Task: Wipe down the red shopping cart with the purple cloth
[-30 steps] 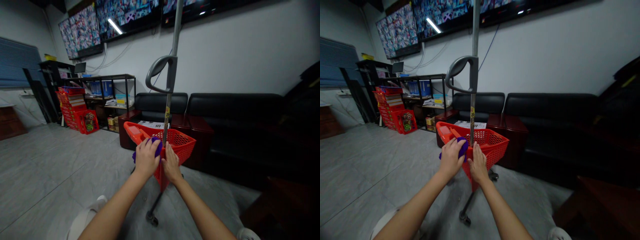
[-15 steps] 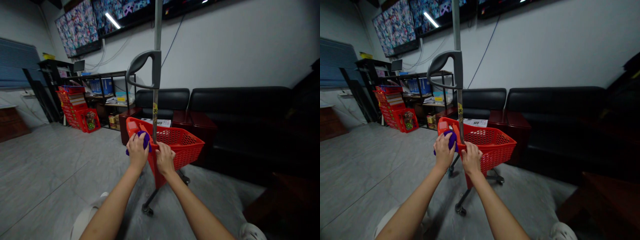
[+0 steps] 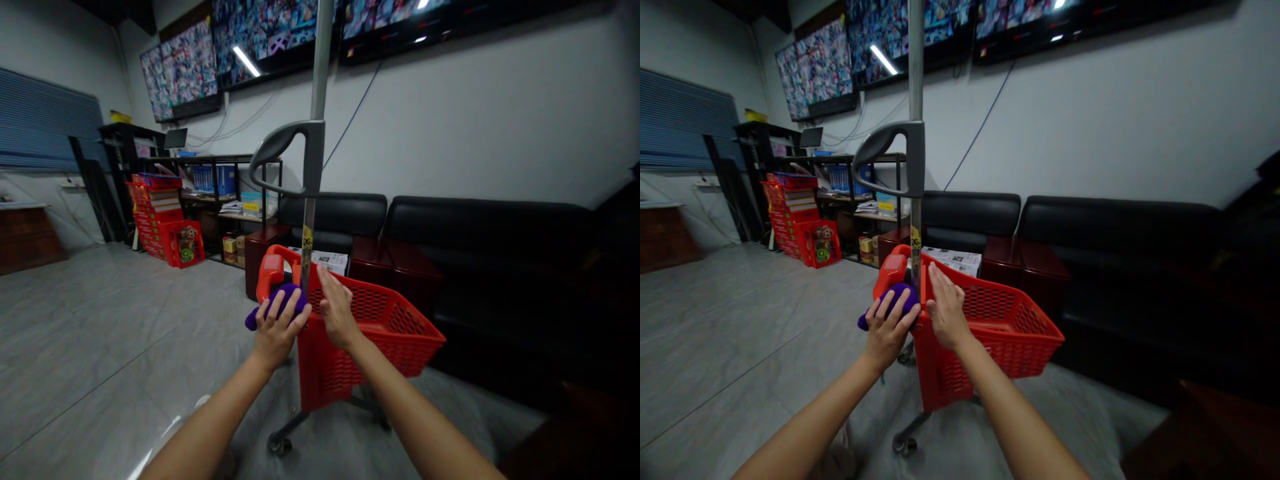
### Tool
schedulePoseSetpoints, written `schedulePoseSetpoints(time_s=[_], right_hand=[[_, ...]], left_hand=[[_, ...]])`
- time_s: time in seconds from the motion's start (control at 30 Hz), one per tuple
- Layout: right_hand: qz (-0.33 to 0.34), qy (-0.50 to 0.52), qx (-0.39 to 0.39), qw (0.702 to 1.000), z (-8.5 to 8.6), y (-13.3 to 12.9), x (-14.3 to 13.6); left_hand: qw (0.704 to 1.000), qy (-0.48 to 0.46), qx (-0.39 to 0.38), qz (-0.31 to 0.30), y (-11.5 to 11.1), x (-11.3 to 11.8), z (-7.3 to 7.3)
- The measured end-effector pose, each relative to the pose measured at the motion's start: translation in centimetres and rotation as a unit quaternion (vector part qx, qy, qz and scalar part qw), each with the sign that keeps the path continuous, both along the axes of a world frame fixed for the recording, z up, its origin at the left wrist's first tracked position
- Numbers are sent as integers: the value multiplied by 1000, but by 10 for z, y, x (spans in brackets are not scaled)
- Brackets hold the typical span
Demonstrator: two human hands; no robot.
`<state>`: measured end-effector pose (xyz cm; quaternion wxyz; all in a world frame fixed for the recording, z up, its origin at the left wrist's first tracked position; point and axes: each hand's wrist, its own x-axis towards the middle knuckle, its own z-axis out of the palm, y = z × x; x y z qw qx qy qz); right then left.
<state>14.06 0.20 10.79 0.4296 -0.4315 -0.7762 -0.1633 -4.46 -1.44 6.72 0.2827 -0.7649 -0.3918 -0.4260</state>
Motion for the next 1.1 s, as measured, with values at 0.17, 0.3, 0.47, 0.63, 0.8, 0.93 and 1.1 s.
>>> schedulePoseSetpoints(time_s=[0.17, 0.3, 0.47, 0.63, 0.8, 0.93, 1.1], right_hand=[[10, -109, 42, 993, 38, 9, -6], [-30, -162, 58, 985, 65, 13, 2], [-19, -231, 52, 971, 107, 14, 13], [21, -268, 65, 961, 138, 15, 19], [13, -260, 94, 961, 158, 21, 18], [19, -310, 180, 933, 177, 29, 16], [27, -365, 245, 898, 202, 32, 17]], left_hand=[[989, 109, 56, -87, 6, -11, 8], [990, 118, 46, -62, 5, -8, 37], [979, 180, 38, -91, 3, -6, 50], [983, 161, 15, -81, 10, -15, 65], [974, 208, 46, -71, 18, -24, 84], [953, 239, 171, -69, 27, -32, 102], [954, 210, 207, -57, 35, -36, 130]])
